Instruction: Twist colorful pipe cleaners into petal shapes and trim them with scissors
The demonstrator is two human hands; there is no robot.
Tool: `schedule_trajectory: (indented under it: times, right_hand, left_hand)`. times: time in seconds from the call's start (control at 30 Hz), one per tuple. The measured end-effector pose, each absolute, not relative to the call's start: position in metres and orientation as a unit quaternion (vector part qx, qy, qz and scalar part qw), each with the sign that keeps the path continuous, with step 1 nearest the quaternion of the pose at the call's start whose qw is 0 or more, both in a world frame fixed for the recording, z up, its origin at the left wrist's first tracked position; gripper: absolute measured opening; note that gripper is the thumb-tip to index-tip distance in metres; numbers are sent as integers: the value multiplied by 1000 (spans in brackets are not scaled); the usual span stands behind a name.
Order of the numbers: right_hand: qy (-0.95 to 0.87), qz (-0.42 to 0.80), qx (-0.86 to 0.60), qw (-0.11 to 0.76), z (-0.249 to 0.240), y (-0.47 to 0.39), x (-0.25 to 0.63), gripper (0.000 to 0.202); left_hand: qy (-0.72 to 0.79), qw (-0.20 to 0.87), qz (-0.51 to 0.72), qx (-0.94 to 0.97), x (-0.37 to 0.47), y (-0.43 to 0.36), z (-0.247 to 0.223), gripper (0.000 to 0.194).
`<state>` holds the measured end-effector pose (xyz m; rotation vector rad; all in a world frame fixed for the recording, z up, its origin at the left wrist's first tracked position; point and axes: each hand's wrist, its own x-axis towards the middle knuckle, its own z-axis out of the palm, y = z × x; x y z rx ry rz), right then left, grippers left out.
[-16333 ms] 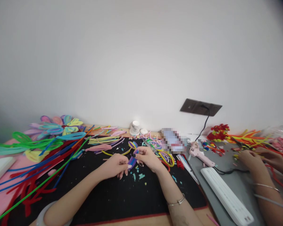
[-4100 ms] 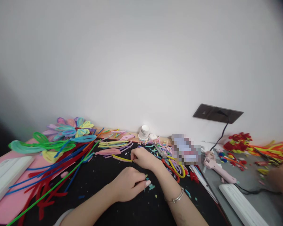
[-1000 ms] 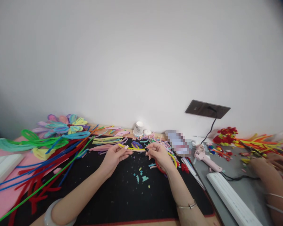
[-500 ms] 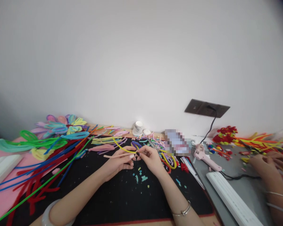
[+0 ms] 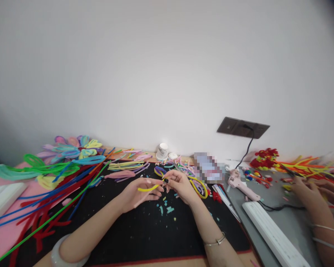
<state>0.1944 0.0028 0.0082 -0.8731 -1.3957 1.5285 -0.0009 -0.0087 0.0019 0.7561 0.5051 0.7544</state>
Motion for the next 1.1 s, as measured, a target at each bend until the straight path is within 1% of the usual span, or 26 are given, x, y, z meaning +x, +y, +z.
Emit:
schedule_trajectory:
  times: [0.07, 0.17, 0.23, 0.37, 0.5, 0.6, 0.7, 0.87, 1.1]
  right_hand:
    - [-561, 621, -356, 416, 9, 2, 193, 19]
    - [-555, 622, -371, 410, 8, 2, 190, 21]
    - [-555, 606, -391, 414, 5, 4, 188, 20]
    - [-559, 572, -429, 420, -1, 6, 186, 16]
    - [-563, 544, -446, 434, -4, 7, 185, 15]
    - [-579, 523, -444, 441, -6, 5, 183, 15]
    - [-596, 499, -440, 450, -6, 3, 180, 14]
    - [-617, 466, -439, 458, -6, -2, 174, 11]
    - [-671, 400, -434, 449, -3, -5, 173, 9]
  left_hand:
    - [298, 795, 358, 388, 1, -8, 0, 30]
    - [372, 708, 351, 487, 4, -8, -4, 24]
    - [386, 671, 340, 534, 5, -9, -6, 22]
    - [393, 641, 331, 571, 7, -9, -9, 21]
    - [365, 652, 349, 566, 9, -10, -8, 19]
    - [358, 680, 350, 536, 9, -12, -7, 29]
    - [369, 700, 328, 516, 7, -12, -6, 34]
    - [377, 707, 306, 514, 6, -12, -8, 29]
    - [396, 696, 329, 500, 7, -10, -8, 28]
